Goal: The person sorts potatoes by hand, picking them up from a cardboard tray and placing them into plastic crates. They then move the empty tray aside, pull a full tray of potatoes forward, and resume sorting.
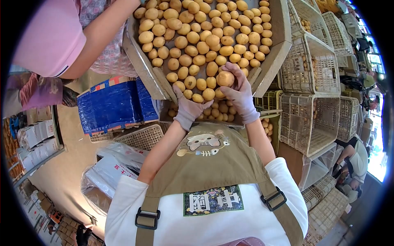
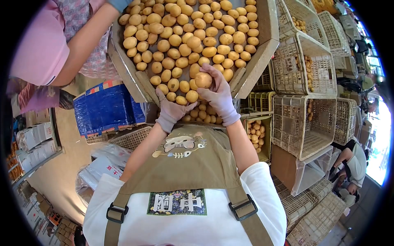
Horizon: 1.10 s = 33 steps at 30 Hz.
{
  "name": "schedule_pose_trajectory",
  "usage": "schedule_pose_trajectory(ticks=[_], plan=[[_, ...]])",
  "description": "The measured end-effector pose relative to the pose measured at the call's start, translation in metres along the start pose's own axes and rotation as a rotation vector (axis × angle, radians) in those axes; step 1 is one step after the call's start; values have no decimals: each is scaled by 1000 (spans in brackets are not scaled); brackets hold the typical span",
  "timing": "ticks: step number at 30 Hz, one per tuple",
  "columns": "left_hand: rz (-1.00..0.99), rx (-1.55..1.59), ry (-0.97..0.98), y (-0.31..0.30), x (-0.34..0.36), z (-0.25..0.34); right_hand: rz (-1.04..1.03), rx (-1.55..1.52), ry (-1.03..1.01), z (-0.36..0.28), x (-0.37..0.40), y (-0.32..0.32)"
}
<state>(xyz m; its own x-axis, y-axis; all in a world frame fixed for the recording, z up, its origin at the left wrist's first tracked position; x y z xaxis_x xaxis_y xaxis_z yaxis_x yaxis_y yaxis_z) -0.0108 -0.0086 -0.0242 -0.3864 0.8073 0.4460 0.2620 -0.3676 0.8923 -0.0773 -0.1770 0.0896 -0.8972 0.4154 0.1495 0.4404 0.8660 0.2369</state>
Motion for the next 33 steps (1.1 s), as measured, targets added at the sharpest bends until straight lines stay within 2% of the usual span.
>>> schedule_pose_trajectory(ticks=[4, 7, 8, 11, 12, 13, 14, 16, 17, 18, 19, 20, 22, 24, 26, 27, 28, 30, 31, 33], plan=[[31, -4, -3, -1, -1, 0, 13, 58, 15, -4, 4, 2], [19, 5, -14, -1, 0, 0, 41, 68, 125, -23, 23, -7], [36, -13, -9, -1, 1, 0, 10, 173, 99, -29, 36, -20], [30, -3, -4, -1, 3, 0, -13, 287, 271, -44, 88, -84], [17, 9, -7, -1, 2, 0, -51, 362, 447, -44, 104, -114], [28, 21, -6, -1, 2, 0, -45, 530, 567, -34, 119, -137], [38, 31, -8, 0, 1, 0, 46, 732, 592, -10, 146, -164], [30, 37, -17, 0, 0, -1, -146, 1882, 390, -24, 149, -152], [9, 36, -17, 0, -1, 0, 61, 1456, 370, -27, 135, -137], [-5, 35, -11, -1, 1, 0, 209, 1050, 258, -29, 120, -107], [61, -17, 4, 0, 5, 0, 192, 948, 90, -37, 101, -74], [123, -72, 18, 4, 7, -1, 116, 951, 56, -47, 82, -43], [236, -100, 4, 5, 12, -1, 33, 1163, -359, -28, 49, -13], [293, -150, -3, -15, 11, -1, -80, 1342, -421, -6, 19, -4], [303, -412, 77, -34, 16, -2, -265, 1613, -302, 26, 7, -23], [310, -541, 120, -47, 17, -2, -290, 1542, -172, 21, -6, -20], [310, -568, 123, -59, 17, -1, -90, 1319, -144, 16, -11, -11], [310, -623, 129, -84, 15, 2, -94, 1554, -421, 24, -24, -19], [318, -389, 66, -55, 20, -1, -202, 1673, -256, 27, -25, -21], [436, -117, 26, -4, 21, -5, -103, 1528, -271, 24, -36, -14]])
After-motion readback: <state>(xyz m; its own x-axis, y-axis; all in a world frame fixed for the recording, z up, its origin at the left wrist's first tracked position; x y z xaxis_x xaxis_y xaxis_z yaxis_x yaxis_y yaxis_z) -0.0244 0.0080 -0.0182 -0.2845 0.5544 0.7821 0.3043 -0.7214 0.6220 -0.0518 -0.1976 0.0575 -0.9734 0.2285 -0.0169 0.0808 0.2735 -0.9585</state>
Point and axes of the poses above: each hand's wrist, its own x-axis away from the middle knuckle, its own y-axis out of the palm, z = x × y, the point moved 1 cm from there along -x, towards the middle knuckle, and after that the axes turned 1 degree about -x, right-handed, at the moved point
